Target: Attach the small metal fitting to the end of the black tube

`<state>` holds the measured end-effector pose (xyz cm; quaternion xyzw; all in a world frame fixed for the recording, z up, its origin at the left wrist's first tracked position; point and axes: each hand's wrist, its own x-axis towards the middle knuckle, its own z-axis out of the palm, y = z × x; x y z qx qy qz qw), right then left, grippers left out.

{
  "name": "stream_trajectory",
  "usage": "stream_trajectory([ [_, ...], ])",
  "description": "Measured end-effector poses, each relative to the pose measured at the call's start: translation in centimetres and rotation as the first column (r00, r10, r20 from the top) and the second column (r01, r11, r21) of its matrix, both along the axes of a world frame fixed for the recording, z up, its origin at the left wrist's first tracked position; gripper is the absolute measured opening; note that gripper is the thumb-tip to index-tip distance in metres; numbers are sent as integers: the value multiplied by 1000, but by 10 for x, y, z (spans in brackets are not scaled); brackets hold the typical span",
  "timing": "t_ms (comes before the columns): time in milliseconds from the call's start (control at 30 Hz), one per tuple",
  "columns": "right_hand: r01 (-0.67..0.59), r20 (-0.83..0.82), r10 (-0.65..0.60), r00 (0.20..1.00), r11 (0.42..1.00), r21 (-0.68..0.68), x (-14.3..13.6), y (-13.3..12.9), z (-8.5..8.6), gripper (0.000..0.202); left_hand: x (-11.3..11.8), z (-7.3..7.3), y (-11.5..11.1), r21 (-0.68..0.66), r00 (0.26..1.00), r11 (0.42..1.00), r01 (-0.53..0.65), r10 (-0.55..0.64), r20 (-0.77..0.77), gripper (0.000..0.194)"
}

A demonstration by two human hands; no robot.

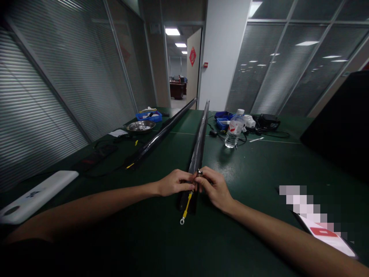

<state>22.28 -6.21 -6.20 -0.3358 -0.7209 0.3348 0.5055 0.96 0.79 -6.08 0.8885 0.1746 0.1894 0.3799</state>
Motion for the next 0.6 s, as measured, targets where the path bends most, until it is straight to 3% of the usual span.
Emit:
stream_trajectory([
  [267,18,-2,-18,1000,1000,-17,-1,-1,1,25,0,-2,3,9,1000,1000,24,-24,-4,32],
  [600,72,56,-75,996,996,58,1,0,1,28,-1,-1,3,14,1000,1000,5,-4,-18,27],
])
